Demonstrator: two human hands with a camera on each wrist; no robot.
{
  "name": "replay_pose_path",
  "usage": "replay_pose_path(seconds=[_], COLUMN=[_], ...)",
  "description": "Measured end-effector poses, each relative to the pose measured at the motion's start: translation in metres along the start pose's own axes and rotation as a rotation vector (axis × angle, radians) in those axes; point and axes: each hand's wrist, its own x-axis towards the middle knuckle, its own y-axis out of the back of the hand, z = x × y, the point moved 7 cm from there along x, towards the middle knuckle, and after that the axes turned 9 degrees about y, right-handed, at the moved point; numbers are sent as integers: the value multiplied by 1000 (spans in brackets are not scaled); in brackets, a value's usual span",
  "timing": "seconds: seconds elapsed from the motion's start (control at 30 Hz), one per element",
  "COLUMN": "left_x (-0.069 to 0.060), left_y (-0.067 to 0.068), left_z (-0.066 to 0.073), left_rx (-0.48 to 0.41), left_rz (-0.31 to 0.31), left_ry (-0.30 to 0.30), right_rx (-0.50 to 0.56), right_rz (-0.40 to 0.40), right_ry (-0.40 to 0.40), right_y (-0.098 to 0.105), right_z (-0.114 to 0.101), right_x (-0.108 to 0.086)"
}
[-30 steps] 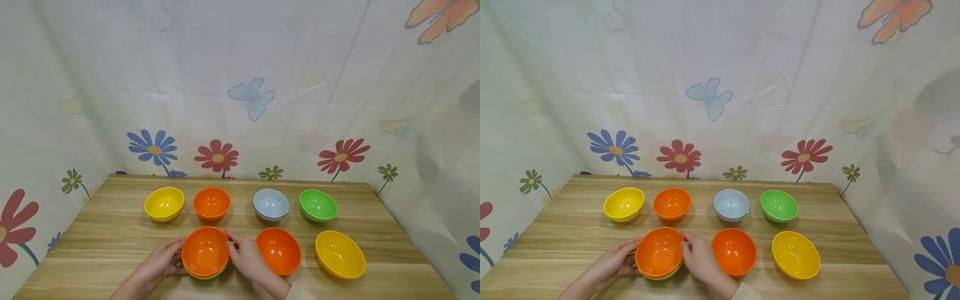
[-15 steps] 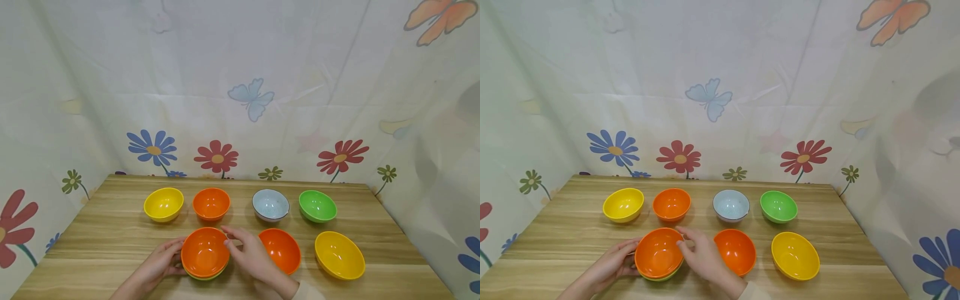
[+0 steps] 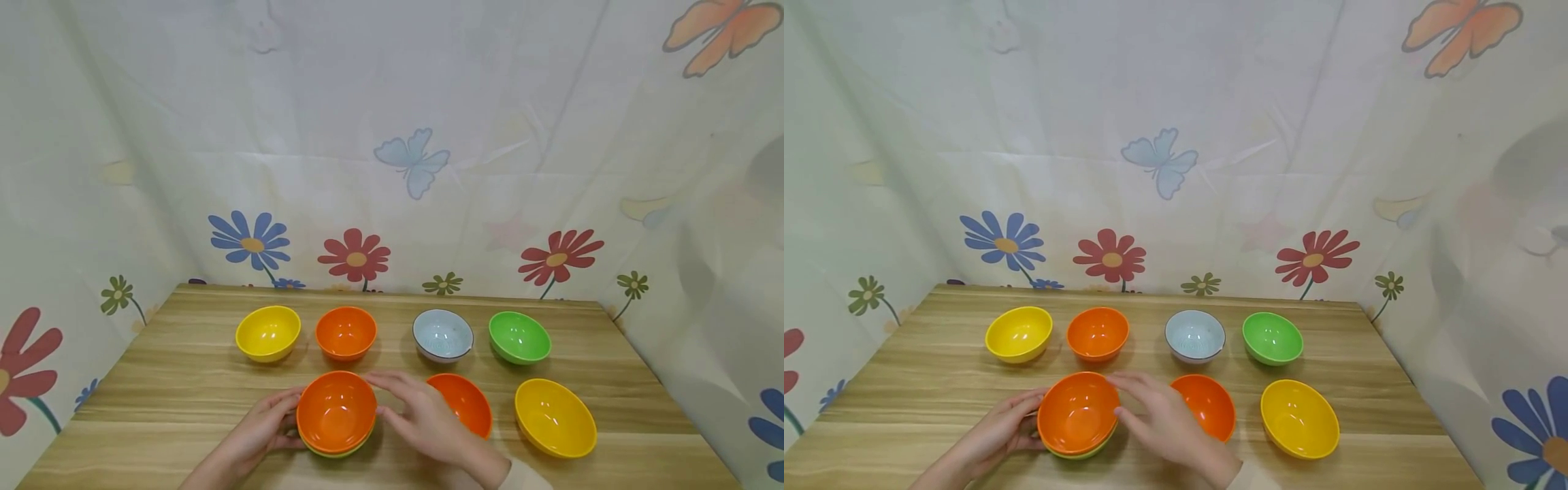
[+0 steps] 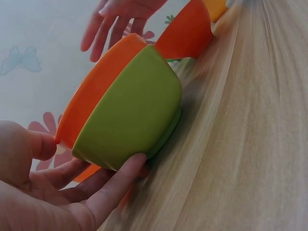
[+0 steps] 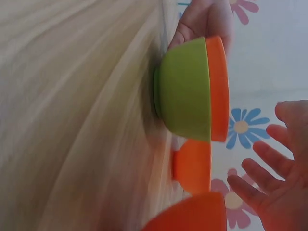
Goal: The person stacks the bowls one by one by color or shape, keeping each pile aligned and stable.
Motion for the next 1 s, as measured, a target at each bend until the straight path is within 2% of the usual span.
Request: replay_pose_path(seconds=[0.23, 0.43, 0.53, 0.87, 1.0], left_x=[-1, 0, 0, -1, -2], left_y=[0, 1, 1, 0, -1], left_z=[0, 0, 0, 1, 2], left_rx=[-1, -4, -3, -12, -13], left_rz=[5, 12, 12, -3, -16], left_ry=[10, 15, 18, 18, 13], right_rx=[-135, -250, -280, -309, -329], right_rz=[-3, -3, 1, -8, 3], right_ry=[108, 122, 100, -66, -97], right_y=[12, 20, 24, 39, 44], right_z=[2, 12, 18, 40, 44], right_x=[-9, -17, -22, -36, -41])
